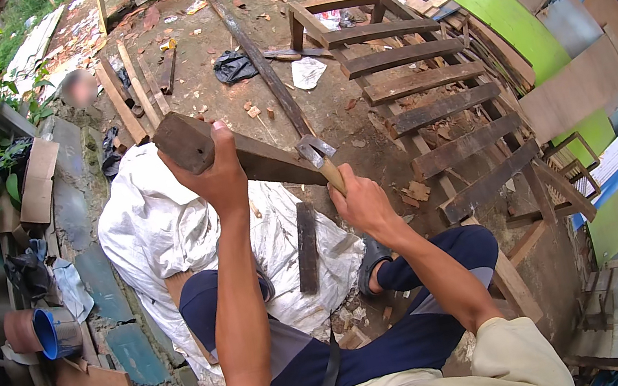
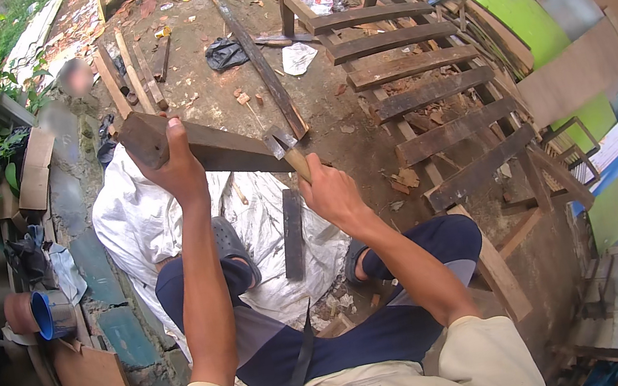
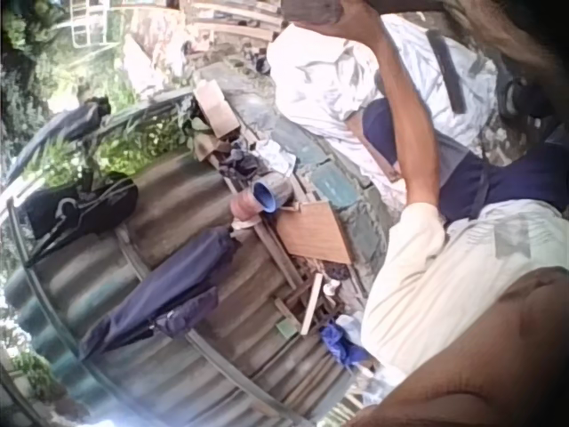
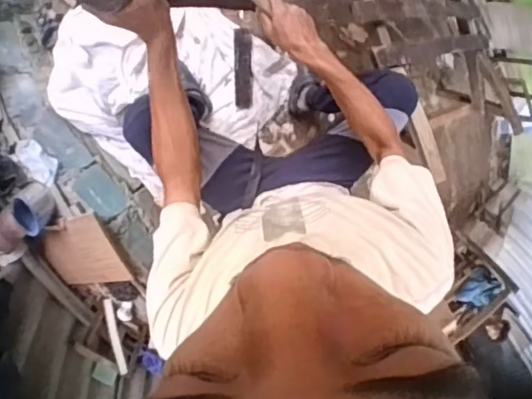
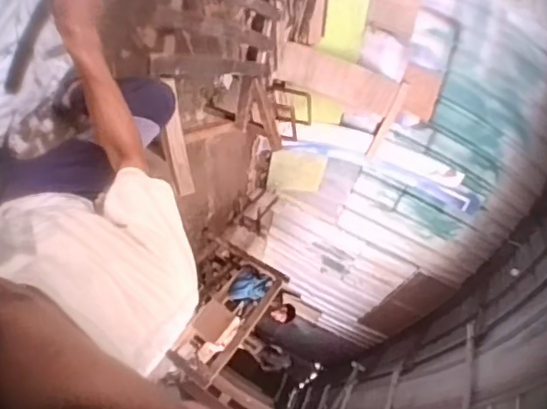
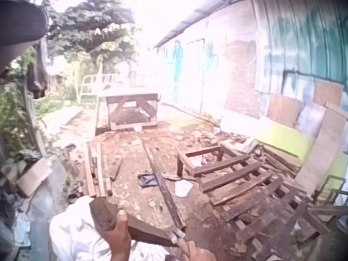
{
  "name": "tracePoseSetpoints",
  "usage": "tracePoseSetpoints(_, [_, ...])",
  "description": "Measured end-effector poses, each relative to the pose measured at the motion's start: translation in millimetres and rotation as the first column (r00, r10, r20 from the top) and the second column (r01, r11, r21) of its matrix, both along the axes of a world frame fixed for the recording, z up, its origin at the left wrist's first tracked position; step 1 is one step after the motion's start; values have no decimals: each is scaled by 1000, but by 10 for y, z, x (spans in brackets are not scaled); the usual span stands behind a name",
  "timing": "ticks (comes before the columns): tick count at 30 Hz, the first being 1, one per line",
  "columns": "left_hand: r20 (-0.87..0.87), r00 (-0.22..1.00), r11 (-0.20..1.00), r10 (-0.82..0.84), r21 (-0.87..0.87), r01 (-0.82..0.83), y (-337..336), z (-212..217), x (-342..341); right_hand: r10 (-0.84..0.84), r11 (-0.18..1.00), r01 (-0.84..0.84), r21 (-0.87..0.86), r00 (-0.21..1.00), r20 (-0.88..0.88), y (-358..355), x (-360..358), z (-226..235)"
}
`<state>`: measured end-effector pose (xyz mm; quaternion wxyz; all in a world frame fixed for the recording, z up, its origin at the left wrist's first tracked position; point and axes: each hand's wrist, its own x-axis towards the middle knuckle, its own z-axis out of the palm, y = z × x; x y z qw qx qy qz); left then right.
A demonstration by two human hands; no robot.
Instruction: The person picks up a wooden plank and a hammer, then sits on the ground to repeatedly strike the plank with the hammer. The person adjusts the plank's position several times while continuing to hammer it.
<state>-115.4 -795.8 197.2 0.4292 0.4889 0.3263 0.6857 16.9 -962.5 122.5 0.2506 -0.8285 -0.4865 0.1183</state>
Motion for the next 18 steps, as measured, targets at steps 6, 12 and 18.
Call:
tracePoseSetpoints(6, [60,997,998,-52,25,50,26,60,-98,3,949,21,315,997,-74,166,-280,585])
tracePoseSetpoints(12, [5,1000,1000,30,6,-30,51,6,-4,2,919,10,394,1000,-31,-20,3,-287])
tracePoseSetpoints(18, [16,997,997,75,10,-75,298,-48,-170,-91,940,133,314,985,-147,-4,-9,-317])
